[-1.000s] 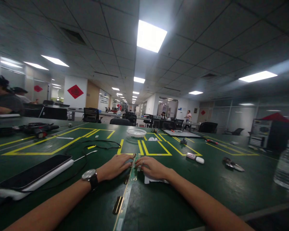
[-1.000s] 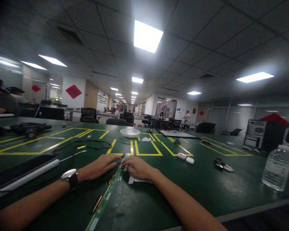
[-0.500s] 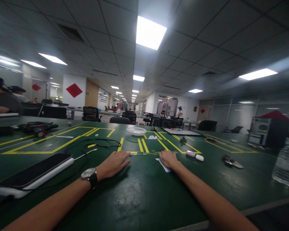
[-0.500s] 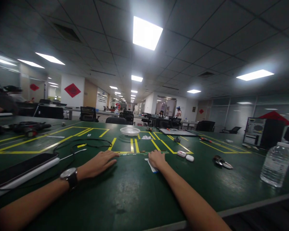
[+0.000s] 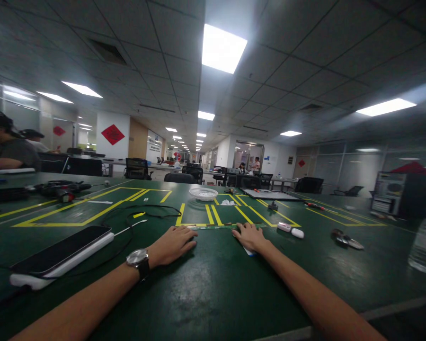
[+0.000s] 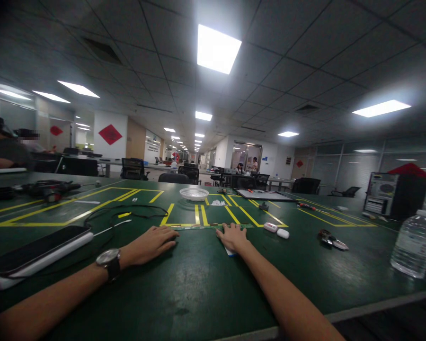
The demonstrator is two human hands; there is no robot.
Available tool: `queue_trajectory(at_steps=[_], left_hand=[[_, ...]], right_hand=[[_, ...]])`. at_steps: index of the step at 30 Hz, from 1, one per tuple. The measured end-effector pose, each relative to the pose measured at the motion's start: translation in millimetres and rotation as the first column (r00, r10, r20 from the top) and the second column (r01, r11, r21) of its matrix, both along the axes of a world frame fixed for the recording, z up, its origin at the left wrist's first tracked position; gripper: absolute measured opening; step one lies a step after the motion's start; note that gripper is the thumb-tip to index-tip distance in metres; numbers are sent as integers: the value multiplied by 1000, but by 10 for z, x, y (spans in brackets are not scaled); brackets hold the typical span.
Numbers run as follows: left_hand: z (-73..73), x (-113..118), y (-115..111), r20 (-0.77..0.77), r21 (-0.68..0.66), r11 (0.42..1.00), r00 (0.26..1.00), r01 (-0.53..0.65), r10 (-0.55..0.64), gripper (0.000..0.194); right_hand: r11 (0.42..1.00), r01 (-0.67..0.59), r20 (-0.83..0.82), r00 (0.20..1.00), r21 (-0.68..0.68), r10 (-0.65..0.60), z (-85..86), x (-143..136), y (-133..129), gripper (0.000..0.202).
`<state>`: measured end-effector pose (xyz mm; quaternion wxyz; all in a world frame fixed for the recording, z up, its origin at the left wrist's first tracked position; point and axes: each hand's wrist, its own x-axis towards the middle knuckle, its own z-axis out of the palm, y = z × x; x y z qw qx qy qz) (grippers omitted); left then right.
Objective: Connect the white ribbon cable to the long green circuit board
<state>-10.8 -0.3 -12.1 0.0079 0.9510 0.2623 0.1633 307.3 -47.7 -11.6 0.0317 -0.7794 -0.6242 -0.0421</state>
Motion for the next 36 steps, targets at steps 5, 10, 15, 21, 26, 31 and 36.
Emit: queue_trajectory(at_steps=[5, 10, 15, 21, 26, 31, 36], left_hand=[[-28, -5, 30, -14, 13, 1000, 1000, 18, -18, 40], [-5, -5, 6, -9, -1, 1000, 1000, 14, -14, 40], [21, -6, -4, 8, 12, 1000, 1000, 0, 0, 40], [42, -2, 14, 61, 53, 998, 998, -26, 23, 38], [32, 13, 2, 74, 65, 997, 997, -35, 30, 34], [-10, 33, -11, 34, 45, 999, 999, 25, -27, 31], [-44, 44, -27, -15, 4, 998, 998, 68, -68, 29]], right_hand=[[995, -17, -71, 997, -99, 10, -2, -31, -61, 80], [993, -46, -108, 994, -108, 34, 69, 40, -67, 82], [997, -36, -53, 998, -63, 33, 82, 100, 21, 65], [989, -146, -52, 988, -17, 145, 66, -13, 71, 58], [861, -507, -162, 848, 32, 505, 138, -294, -20, 50], [632, -771, -243, 599, 82, 763, 208, -684, -267, 41], [720, -653, -240, 679, 233, 694, 280, -636, -296, 33]])
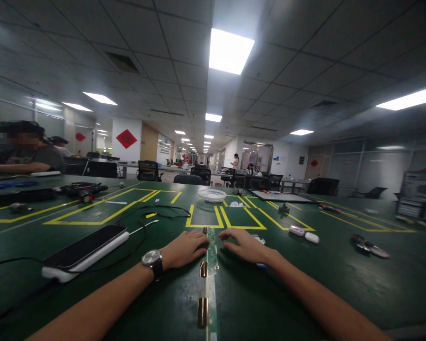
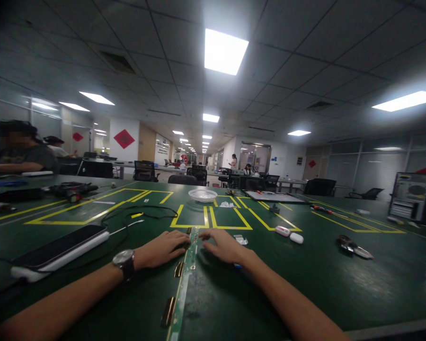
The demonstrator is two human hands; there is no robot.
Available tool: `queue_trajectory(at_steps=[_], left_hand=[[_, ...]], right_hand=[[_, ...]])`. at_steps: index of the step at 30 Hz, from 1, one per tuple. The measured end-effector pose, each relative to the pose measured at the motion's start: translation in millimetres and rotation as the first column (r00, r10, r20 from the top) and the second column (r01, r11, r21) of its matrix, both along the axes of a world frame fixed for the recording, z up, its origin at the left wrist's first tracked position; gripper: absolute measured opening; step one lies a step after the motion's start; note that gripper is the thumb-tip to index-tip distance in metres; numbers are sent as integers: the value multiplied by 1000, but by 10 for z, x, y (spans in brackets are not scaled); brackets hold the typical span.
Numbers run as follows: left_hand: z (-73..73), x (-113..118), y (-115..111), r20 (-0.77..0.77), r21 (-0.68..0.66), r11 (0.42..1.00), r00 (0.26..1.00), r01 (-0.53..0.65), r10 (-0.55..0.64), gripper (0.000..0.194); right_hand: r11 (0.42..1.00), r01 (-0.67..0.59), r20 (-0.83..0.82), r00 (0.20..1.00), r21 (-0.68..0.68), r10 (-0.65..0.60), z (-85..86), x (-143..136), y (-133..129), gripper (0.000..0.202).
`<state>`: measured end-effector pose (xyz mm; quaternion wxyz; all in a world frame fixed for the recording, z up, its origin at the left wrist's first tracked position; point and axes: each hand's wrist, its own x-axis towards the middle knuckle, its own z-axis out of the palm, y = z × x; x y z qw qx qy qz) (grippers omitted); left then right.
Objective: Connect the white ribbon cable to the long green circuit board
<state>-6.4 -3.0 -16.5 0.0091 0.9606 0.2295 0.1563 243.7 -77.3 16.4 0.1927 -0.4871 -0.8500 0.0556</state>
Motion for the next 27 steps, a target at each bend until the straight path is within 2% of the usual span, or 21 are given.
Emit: queue_trajectory(at_steps=[2, 4, 6, 8, 10, 12, 15, 17, 21, 27], left_hand=[[3, 1, -6, -7, -10, 1000, 1000, 1, -1, 30], [11, 1, -13, -7, -10, 1000, 1000, 1, -1, 31], [17, 3, -22, -3, -3, 1000, 1000, 3, -3, 32], [18, 9, -32, 7, 9, 1000, 1000, 3, -3, 34], [12, 19, -41, 24, 21, 1000, 1000, 0, 0, 35], [4, 28, -45, 38, 24, 1000, 999, 3, -4, 35], [-7, 41, -42, 35, 15, 1000, 999, 27, -28, 35], [-11, 46, -40, 26, 8, 999, 999, 35, -35, 34], [-5, 55, -51, 18, 10, 1000, 1000, 19, -19, 32], [-3, 61, -60, 9, 16, 1000, 1000, 12, -13, 32]], right_hand=[[957, 283, 25, 958, 69, -285, 27, 170, 54, 29], [844, 526, 122, 835, 106, -536, 39, 361, 97, 30], [746, 660, 243, 712, 90, -659, 27, 517, 113, 37], [715, 697, 318, 668, 48, -672, -3, 604, 111, 41], [748, 663, 336, 702, 12, -628, -37, 616, 104, 39], [812, 584, 310, 771, 3, -556, -60, 563, 97, 38], [898, 440, 226, 875, -1, -429, -74, 401, 81, 38], [933, 361, 182, 918, -7, -354, -82, 271, 64, 36], [969, 244, 146, 959, 23, -245, -134, 60, 47, 26], [980, 190, 83, 977, 57, -194, -208, -70, 32, 10]])
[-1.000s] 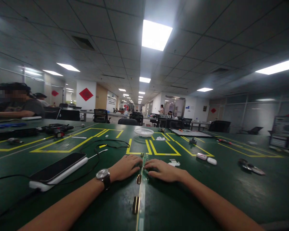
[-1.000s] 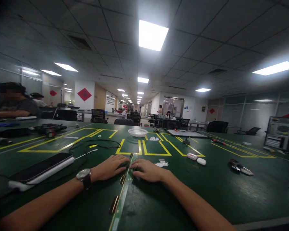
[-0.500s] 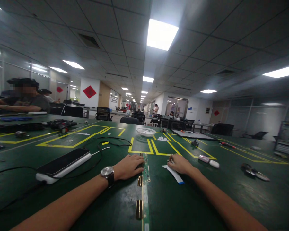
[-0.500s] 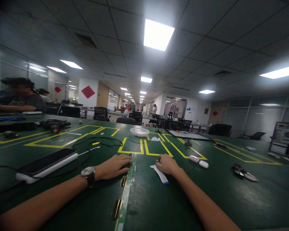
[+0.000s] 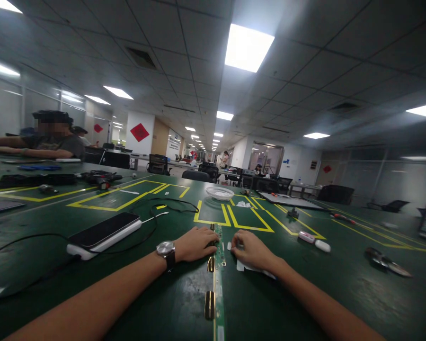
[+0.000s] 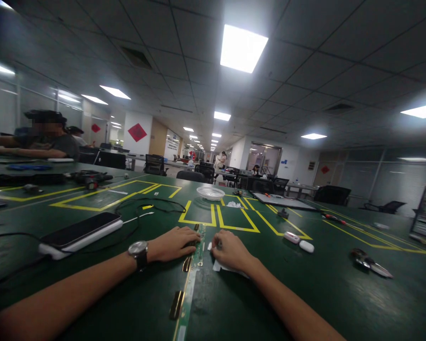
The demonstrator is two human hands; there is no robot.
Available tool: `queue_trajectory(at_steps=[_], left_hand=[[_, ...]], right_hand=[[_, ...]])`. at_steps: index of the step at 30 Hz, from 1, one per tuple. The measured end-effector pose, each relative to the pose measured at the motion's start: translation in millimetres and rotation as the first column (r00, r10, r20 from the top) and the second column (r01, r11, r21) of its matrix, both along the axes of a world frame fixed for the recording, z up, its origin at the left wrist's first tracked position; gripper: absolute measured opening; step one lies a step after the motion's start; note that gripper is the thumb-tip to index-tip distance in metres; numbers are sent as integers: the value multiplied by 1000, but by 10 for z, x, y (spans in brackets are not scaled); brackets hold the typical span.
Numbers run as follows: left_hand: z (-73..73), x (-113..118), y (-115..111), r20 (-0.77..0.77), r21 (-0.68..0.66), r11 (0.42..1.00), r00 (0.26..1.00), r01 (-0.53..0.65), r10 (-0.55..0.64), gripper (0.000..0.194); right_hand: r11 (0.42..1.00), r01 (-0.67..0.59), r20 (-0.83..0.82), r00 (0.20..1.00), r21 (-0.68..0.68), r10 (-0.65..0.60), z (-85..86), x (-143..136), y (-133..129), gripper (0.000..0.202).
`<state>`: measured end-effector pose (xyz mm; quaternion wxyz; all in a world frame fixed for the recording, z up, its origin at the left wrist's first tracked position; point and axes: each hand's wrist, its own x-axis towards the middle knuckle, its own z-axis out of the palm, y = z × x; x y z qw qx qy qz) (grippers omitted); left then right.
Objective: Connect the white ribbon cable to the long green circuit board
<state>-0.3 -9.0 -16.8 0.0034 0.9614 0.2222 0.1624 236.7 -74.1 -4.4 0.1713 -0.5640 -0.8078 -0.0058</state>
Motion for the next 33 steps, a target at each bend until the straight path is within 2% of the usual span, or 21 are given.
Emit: queue_trajectory(at_steps=[14, 22, 30, 33], left_hand=[[-33, -4, 35, -5, -17, 1000, 1000, 15, -15, 32], [1, 18, 42, -32, -115, 992, 997, 60, -64, 34], [-33, 17, 98, -26, -154, 984, 996, 84, -89, 36], [-40, 1, 123, -10, -157, 982, 995, 101, -104, 35]], right_hand=[[1000, -1, -29, 1000, 16, 1, -29, -132, -19, 8], [977, -211, -81, 974, 37, 213, -17, -62, 44, 5], [987, -155, -100, 982, 35, 158, -48, -54, 74, 4], [978, -209, -93, 973, 11, 209, -25, -14, 89, 6]])
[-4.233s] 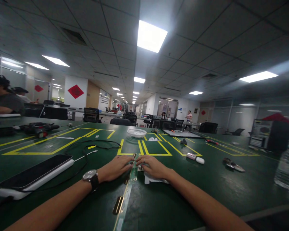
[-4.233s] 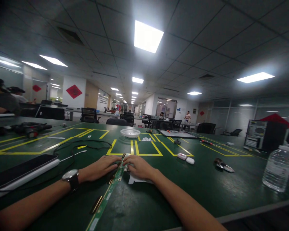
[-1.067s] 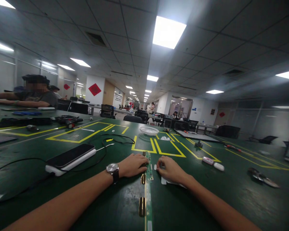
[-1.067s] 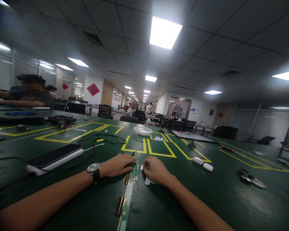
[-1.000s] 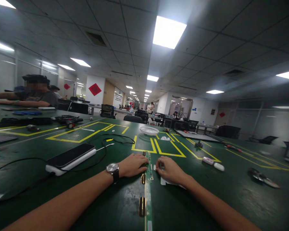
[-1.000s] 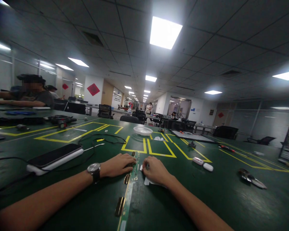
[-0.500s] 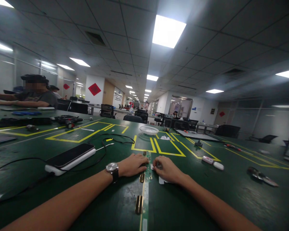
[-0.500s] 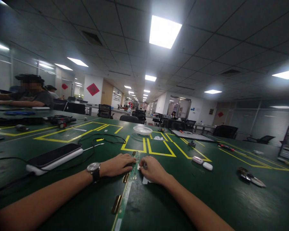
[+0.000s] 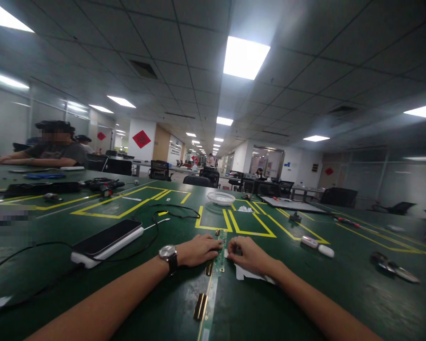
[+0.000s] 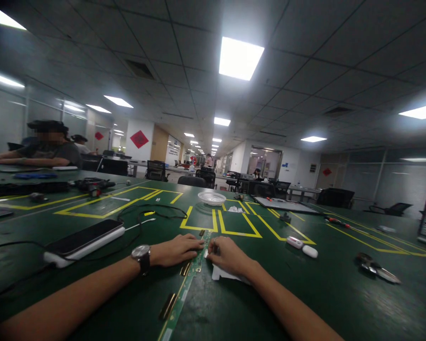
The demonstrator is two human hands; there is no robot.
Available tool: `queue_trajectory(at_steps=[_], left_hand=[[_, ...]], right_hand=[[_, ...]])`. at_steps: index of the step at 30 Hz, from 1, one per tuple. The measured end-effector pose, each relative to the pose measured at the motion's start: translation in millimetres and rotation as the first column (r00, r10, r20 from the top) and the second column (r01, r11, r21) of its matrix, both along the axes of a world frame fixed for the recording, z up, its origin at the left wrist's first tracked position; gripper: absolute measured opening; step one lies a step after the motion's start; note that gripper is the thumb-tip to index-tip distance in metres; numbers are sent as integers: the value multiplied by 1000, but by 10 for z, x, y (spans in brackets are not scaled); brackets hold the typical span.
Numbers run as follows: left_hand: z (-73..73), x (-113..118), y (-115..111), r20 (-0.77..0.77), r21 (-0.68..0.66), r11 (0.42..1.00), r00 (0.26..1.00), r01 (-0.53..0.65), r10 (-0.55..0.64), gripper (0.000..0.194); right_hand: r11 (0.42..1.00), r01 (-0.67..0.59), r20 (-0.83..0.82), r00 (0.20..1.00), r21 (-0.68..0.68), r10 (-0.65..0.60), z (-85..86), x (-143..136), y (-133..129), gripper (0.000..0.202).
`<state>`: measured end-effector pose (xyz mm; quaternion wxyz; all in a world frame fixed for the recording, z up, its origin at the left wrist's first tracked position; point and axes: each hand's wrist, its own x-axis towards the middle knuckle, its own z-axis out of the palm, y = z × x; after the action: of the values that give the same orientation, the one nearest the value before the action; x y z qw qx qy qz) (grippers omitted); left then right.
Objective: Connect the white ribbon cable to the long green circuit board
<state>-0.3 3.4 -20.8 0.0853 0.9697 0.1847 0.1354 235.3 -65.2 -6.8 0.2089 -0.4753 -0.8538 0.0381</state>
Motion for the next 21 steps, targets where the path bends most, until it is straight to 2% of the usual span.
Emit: queue_trajectory(at_steps=[5, 8, 11, 13, 15, 16, 18, 21], left_hand=[[58, -48, 15, 97, -24, 999, 995, 22, -20, 36], [66, -81, 51, 169, 9, 997, 983, -79, 76, 40], [53, -108, 83, 190, 58, 983, 969, -173, 160, 40], [52, -117, 78, 176, 78, 977, 967, -199, 183, 39], [63, -117, 53, 156, 85, 975, 969, -207, 192, 39], [72, -114, 36, 148, 86, 974, 970, -209, 195, 39], [90, -106, 5, 126, 92, 972, 971, -217, 205, 39], [104, -96, -17, 86, 118, 963, 969, -241, 232, 39]], right_hand=[[978, -203, -23, 979, 39, 204, 111, -6, -8, 22], [954, -297, 12, 955, -37, 297, 147, -29, -1, 35], [960, -271, 95, 956, -64, 277, 141, 66, 57, 38], [990, -137, 175, 975, -34, 141, 125, 208, 111, 39], [996, 85, 276, 958, 1, -82, 107, 373, 155, 42], [977, 212, 325, 923, 19, -207, 98, 448, 168, 45], [901, 431, 404, 817, 49, -412, 81, 557, 173, 49], [799, 597, 447, 697, 69, -560, 58, 597, 154, 53]])
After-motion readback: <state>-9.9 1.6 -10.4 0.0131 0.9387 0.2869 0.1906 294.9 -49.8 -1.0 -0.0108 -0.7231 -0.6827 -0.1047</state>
